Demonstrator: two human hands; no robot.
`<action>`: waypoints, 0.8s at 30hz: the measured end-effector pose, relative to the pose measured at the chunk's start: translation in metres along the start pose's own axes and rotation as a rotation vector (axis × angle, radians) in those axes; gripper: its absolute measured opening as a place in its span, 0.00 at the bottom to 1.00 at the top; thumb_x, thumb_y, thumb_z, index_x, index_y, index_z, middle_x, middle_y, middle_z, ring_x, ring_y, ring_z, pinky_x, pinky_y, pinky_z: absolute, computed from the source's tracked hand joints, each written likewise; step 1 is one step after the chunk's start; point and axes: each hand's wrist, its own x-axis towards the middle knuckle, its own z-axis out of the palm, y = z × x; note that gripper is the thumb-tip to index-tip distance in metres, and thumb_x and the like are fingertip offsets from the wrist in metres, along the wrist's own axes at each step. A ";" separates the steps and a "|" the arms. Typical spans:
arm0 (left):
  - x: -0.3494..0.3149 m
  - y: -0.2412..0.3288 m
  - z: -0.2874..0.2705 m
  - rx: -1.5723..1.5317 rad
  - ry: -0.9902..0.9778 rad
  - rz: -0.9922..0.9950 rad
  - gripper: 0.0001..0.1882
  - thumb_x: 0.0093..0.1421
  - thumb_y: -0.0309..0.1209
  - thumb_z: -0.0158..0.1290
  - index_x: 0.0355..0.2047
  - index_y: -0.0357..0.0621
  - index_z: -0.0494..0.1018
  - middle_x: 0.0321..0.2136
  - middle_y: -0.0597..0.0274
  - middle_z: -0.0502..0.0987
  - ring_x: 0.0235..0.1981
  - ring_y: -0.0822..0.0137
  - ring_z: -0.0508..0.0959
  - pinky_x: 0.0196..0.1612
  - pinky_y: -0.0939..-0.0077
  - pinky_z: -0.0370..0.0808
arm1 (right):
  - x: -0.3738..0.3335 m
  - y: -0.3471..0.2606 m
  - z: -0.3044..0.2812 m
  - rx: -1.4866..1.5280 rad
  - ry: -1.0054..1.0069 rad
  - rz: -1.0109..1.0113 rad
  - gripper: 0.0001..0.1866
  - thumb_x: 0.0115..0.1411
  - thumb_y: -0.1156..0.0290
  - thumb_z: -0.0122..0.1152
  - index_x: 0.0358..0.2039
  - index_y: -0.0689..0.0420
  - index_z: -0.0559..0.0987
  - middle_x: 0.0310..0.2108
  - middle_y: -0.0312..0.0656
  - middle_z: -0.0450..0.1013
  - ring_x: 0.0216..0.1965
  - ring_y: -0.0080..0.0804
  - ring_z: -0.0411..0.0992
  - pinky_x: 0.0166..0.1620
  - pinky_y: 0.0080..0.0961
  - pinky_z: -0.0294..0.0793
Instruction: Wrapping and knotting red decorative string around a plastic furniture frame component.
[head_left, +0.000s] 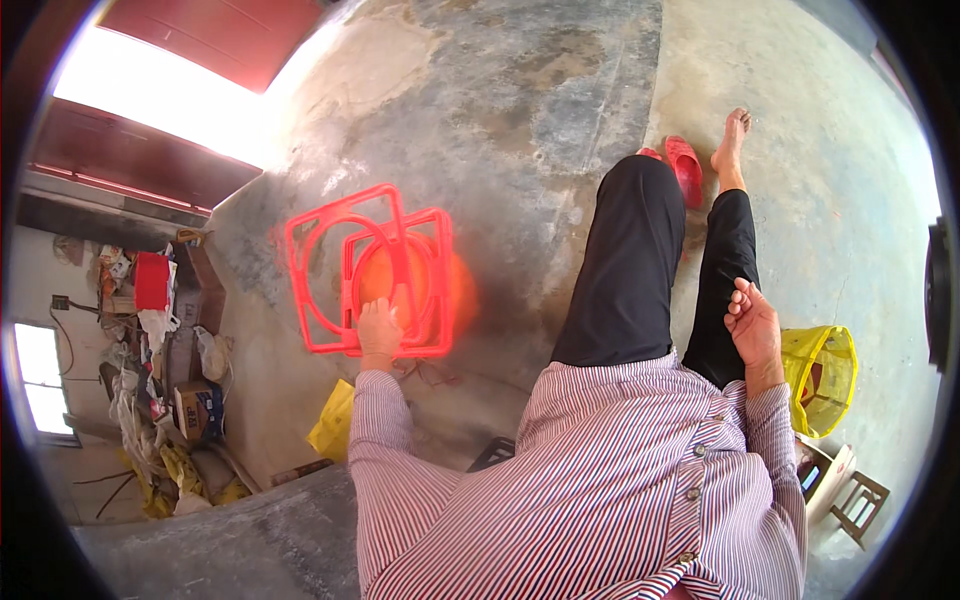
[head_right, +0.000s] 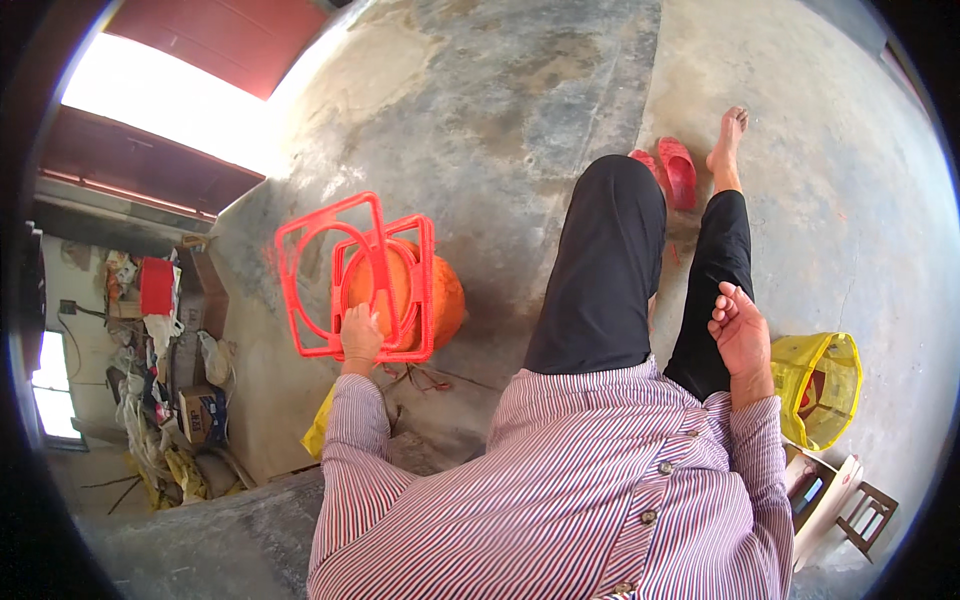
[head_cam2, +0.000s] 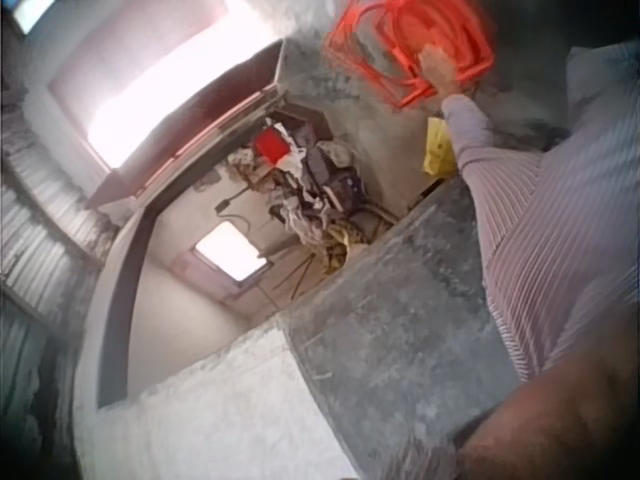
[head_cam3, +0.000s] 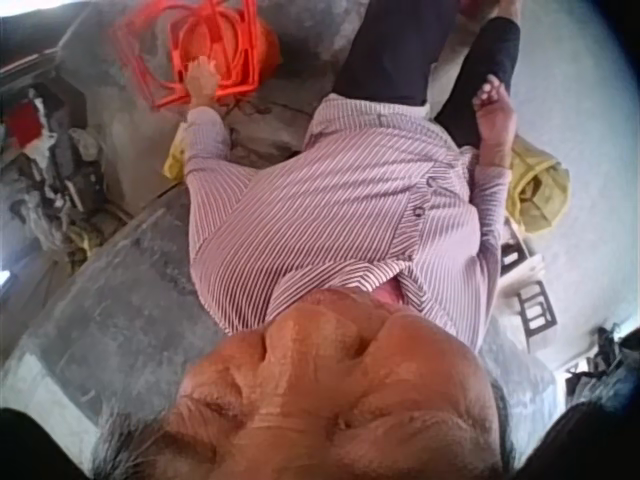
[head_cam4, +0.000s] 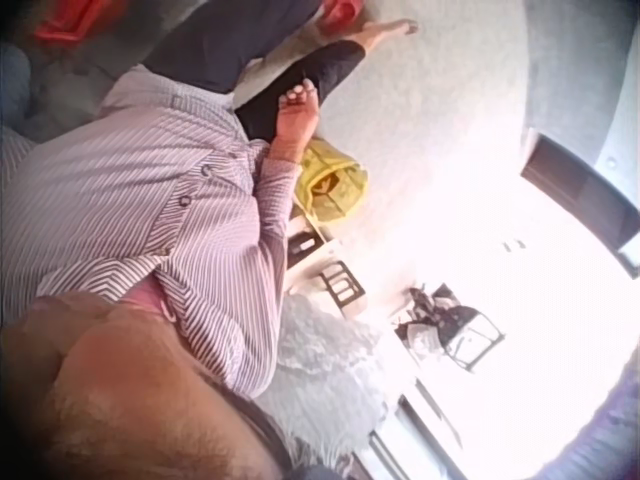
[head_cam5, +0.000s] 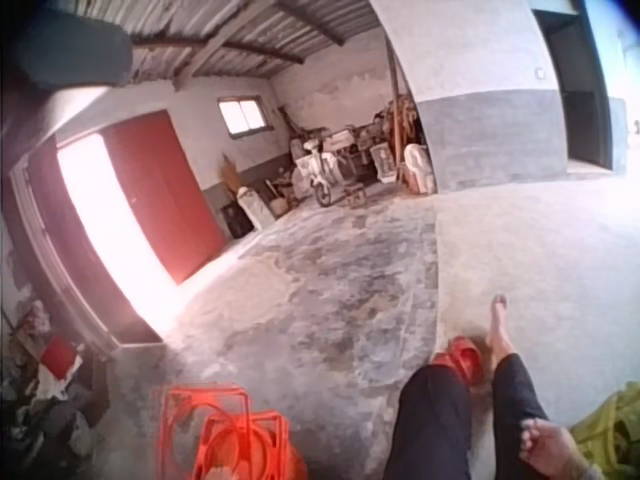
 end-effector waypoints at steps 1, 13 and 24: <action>-0.004 0.003 0.005 -0.009 -0.003 0.051 0.10 0.56 0.32 0.55 0.33 0.39 0.68 0.32 0.49 0.75 0.38 0.48 0.73 0.42 0.56 0.72 | 0.001 0.000 0.000 0.005 -0.007 -0.002 0.13 0.68 0.62 0.48 0.44 0.56 0.77 0.28 0.30 0.73 0.27 0.19 0.70 0.32 0.19 0.73; -0.017 0.022 0.026 -0.089 -0.150 0.038 0.10 0.58 0.33 0.55 0.32 0.39 0.69 0.32 0.48 0.76 0.38 0.48 0.74 0.43 0.57 0.73 | -0.002 -0.001 0.000 0.001 -0.022 -0.014 0.14 0.68 0.62 0.49 0.44 0.57 0.77 0.29 0.30 0.73 0.28 0.19 0.71 0.33 0.19 0.74; -0.019 0.016 0.031 -0.448 -0.111 -0.160 0.10 0.55 0.30 0.58 0.35 0.37 0.76 0.32 0.46 0.77 0.37 0.47 0.76 0.41 0.58 0.73 | 0.000 -0.002 0.000 -0.016 -0.025 -0.008 0.14 0.68 0.62 0.48 0.44 0.57 0.76 0.29 0.31 0.73 0.28 0.19 0.71 0.34 0.19 0.74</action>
